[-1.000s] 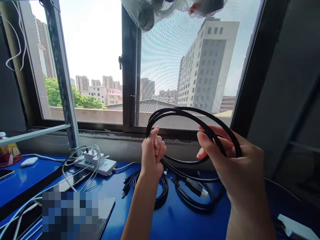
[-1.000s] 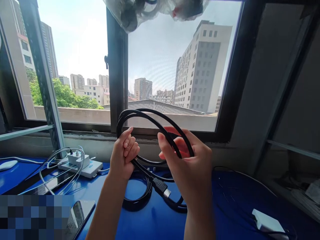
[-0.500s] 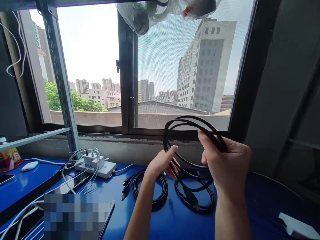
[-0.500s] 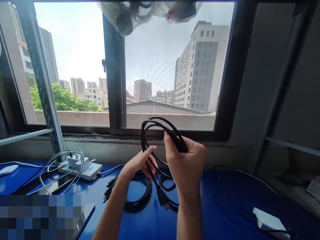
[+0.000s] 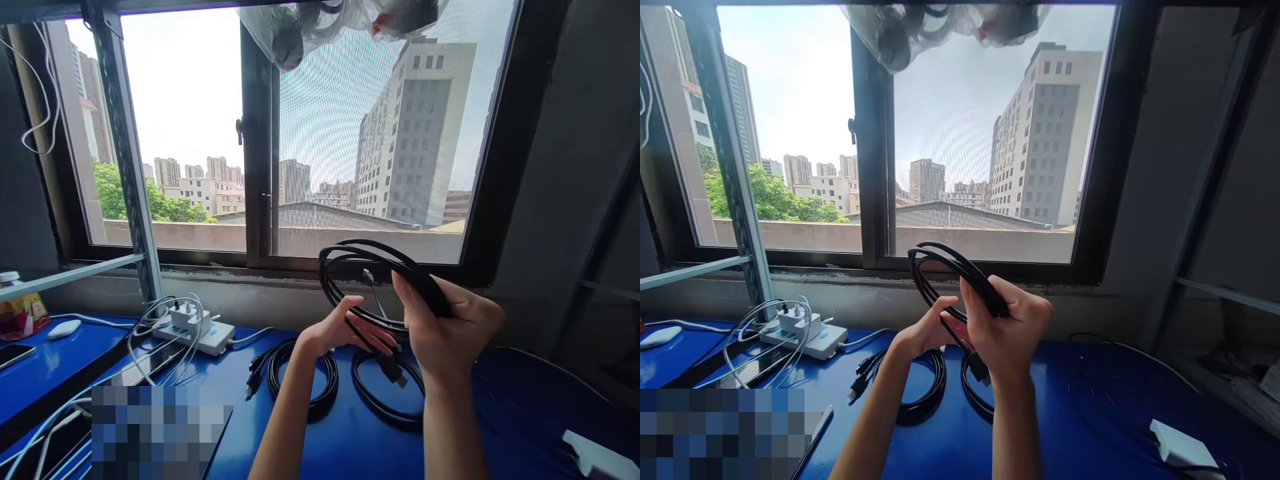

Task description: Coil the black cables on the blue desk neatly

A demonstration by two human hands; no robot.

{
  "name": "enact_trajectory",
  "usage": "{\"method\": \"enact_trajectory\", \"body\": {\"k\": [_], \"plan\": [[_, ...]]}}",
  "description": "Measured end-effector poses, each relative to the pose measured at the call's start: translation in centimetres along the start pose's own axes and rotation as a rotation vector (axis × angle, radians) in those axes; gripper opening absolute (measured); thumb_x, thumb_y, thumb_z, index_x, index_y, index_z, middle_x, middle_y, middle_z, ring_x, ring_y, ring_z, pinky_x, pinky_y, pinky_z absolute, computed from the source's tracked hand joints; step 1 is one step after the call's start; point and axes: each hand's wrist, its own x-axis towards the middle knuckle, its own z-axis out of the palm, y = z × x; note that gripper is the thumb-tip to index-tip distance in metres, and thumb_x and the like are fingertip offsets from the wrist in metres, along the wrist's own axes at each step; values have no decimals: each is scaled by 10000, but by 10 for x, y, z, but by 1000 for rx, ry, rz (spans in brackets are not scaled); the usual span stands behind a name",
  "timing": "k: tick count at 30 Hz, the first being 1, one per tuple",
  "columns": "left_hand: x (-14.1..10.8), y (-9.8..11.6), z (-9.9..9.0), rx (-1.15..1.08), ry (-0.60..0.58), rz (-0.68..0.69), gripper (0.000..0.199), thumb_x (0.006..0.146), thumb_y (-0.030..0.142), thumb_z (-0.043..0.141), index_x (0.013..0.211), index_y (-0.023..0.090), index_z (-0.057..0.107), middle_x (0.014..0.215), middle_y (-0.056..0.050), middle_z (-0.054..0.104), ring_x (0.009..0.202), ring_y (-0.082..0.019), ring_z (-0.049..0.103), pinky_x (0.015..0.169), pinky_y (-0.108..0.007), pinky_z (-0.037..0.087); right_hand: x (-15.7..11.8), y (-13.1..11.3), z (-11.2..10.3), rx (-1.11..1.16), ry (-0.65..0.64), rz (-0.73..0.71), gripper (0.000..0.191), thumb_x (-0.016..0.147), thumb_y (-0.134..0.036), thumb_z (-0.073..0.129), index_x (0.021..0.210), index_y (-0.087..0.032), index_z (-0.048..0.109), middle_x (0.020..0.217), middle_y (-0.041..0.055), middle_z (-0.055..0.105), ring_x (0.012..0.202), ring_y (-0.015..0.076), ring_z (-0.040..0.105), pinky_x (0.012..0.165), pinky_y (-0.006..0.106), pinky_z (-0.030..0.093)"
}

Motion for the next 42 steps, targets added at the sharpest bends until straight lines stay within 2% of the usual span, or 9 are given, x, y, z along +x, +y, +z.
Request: {"method": "enact_trajectory", "body": {"k": [4, 11, 15, 18, 21, 24, 32, 38, 42], "plan": [[-1, 9, 10, -136, 205, 200, 451, 752, 555, 473, 778, 151, 672, 742, -77, 718, 801, -207, 654, 784, -292, 458, -1, 2, 4, 157, 48, 77, 470, 691, -272, 687, 366, -181, 359, 336, -70, 303, 306, 38, 271, 324, 199, 177], [-1, 24, 19, -330, 634, 484, 407, 671, 549, 670, 711, 154, 581, 635, -41, 691, 578, -161, 647, 577, -241, 466, 4, 19, 19, 351, 19, 527, 506, 633, -413, 652, 321, -226, 300, 281, -62, 274, 248, 59, 301, 289, 204, 237], [-5, 28, 15, -387, 778, 593, 438, 601, 526, 746, 779, 176, 553, 465, 72, 549, 347, -94, 500, 381, -190, 318, 5, 27, 20, 256, -102, 625, 380, 617, -484, 646, 429, -201, 475, 335, -34, 417, 294, 101, 438, 344, 219, 393], [-14, 31, 7, -298, 840, 575, 455, 602, 528, 742, 823, 151, 614, 449, 78, 514, 286, -46, 374, 333, -181, 163, 4, 29, 17, 131, -136, 551, 342, 619, -496, 685, 713, -172, 632, 541, -4, 590, 392, 122, 528, 366, 230, 436], [-24, 34, 0, -124, 881, 486, 409, 625, 485, 735, 802, 121, 674, 422, 59, 501, 277, -26, 315, 342, -190, 113, 1, 34, 15, 51, -174, 404, 492, 631, -482, 722, 1029, -204, 639, 806, 32, 666, 559, 148, 605, 426, 251, 488], [-32, 38, -3, -45, 931, 394, 325, 608, 406, 753, 743, 117, 691, 383, 65, 458, 287, -21, 287, 348, -193, 127, -1, 42, 14, 26, -312, 283, 579, 656, -534, 722, 1139, -231, 624, 922, 52, 671, 603, 144, 597, 528, 298, 542], [-41, 45, 5, -32, 796, 328, 337, 609, 438, 777, 581, 165, 581, 402, 95, 320, 327, -4, 201, 353, -205, 111, -2, 53, 14, -118, -317, 16, 413, 858, -567, 527, 1042, -249, 715, 932, 67, 695, 675, 158, 616, 611, 283, 522], [-45, 46, 7, -185, 623, 282, 559, 758, 709, 500, 610, 174, 558, 378, 96, 227, 291, -23, 164, 343, -215, 46, 1, 50, 12, -102, -342, 4, 330, 881, -481, 533, 980, -241, 736, 887, 53, 700, 726, 169, 624, 596, 259, 498], [-47, 46, 7, -165, 648, 321, 498, 750, 648, 586, 594, 177, 543, 404, 96, 219, 306, -21, 167, 352, -206, 74, -1, 49, 13, -93, -347, 8, 297, 877, -452, 537, 960, -244, 732, 923, 55, 701, 798, 192, 637, 639, 277, 498]]}}
